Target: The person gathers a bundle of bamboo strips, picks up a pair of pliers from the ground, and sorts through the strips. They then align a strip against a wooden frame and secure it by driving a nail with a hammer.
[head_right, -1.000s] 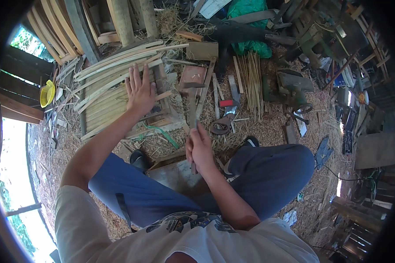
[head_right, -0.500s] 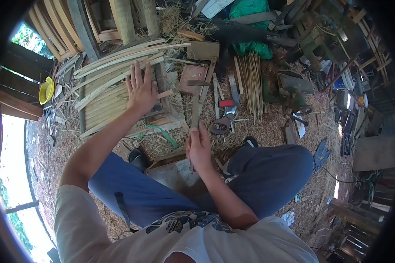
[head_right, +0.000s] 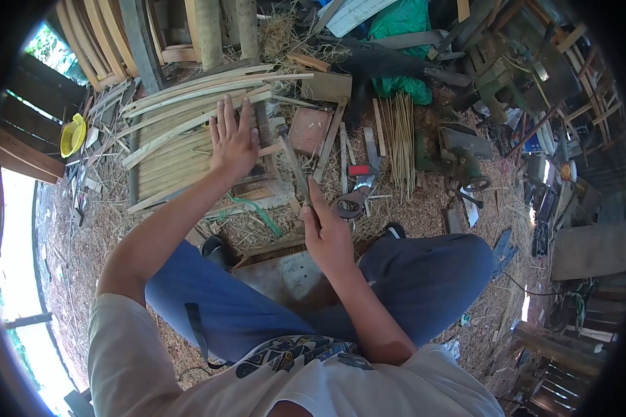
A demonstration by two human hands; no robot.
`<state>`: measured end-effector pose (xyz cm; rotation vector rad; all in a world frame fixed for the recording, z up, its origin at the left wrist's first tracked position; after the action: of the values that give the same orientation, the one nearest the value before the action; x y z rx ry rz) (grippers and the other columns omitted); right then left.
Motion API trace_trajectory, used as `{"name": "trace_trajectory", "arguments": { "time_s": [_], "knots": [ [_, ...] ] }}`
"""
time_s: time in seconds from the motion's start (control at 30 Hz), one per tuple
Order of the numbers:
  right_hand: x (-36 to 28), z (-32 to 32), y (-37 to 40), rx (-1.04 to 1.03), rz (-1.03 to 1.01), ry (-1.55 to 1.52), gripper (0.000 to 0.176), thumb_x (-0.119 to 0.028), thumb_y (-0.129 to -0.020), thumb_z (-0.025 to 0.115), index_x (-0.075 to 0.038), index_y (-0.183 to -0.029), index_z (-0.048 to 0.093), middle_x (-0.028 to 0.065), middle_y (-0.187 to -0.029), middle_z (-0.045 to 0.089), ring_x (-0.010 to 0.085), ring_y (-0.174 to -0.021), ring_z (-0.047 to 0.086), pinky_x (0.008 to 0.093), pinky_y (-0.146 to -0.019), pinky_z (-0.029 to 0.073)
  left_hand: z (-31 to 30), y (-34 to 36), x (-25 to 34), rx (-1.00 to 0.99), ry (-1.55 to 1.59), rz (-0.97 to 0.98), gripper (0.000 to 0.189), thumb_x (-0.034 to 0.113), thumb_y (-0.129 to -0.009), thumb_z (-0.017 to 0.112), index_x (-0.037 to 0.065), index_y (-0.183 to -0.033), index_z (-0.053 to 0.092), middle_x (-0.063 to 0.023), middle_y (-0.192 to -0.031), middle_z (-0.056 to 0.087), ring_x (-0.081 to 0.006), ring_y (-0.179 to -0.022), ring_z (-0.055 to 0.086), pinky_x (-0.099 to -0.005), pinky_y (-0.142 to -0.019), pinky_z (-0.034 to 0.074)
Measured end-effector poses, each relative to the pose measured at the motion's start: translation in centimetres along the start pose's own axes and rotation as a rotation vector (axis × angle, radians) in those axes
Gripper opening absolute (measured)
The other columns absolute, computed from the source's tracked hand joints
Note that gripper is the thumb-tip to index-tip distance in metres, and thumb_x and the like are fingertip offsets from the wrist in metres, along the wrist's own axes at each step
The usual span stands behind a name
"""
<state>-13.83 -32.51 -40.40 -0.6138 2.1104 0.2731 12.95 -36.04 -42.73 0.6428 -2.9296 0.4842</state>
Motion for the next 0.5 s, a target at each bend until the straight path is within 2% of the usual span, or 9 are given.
{"name": "trace_trajectory", "arguments": {
  "time_s": [0.2, 0.3, 0.4, 0.5],
  "knots": [
    [-0.9, -0.1, 0.3, -0.015, -0.023, 0.128, 0.055, -0.019, -0.106, 0.056, -0.022, -0.159, 0.041, 0.0122, -0.068, 0.058, 0.0179, -0.055, 0.052, 0.0319, -0.059, 0.047, 0.2, 0.1, -0.2, -0.002, 0.034, 0.003, 0.070, 0.027, -0.105, 0.042, 0.012, -0.166, 0.010, -0.0233, -0.171, -0.002, -0.0411, -0.158, -0.001, -0.0573, -0.127, 0.003],
    [-1.2, 0.1, 0.7, 0.071, -0.112, 0.095, 0.055, -0.018, -0.106, 0.056, -0.021, -0.159, 0.041, 0.0130, -0.068, 0.058, 0.0180, -0.054, 0.051, 0.0324, -0.058, 0.046, 0.0, 0.1, -0.1, -0.026, 0.023, -0.011, 0.071, 0.028, -0.105, 0.042, 0.012, -0.166, 0.009, -0.0228, -0.171, -0.003, -0.0403, -0.158, -0.002, -0.0565, -0.127, 0.003],
    [-0.7, 0.5, 0.3, -0.065, 0.008, 0.205, 0.054, -0.018, -0.105, 0.055, -0.018, -0.158, 0.041, 0.0201, -0.079, 0.065, 0.0395, -0.069, 0.065, 0.0461, -0.065, 0.051, -0.3, 0.1, 0.0, -0.054, 0.014, -0.018, 0.071, 0.028, -0.106, 0.041, 0.012, -0.166, 0.007, -0.0218, -0.171, -0.004, -0.0384, -0.159, -0.003, -0.0546, -0.127, 0.002],
    [-1.9, -0.2, 0.5, 0.025, -0.025, 0.050, 0.054, -0.019, -0.106, 0.055, -0.019, -0.158, 0.041, 0.0201, -0.075, 0.064, 0.0368, -0.066, 0.064, 0.0435, -0.064, 0.051, -0.2, 0.1, -0.2, -0.038, 0.008, -0.011, 0.070, 0.027, -0.106, 0.040, 0.013, -0.166, 0.006, -0.0224, -0.171, -0.001, -0.0401, -0.158, -0.001, -0.0557, -0.127, 0.004]
  ]
}}
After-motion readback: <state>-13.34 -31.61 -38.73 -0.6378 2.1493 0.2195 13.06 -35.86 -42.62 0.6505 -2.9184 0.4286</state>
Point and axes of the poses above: each hand's wrist, its own y-axis away from the middle knuckle, its own z-axis out of the palm, x = y × z, the point moved 5 cm from there along -y, towards the middle knuckle
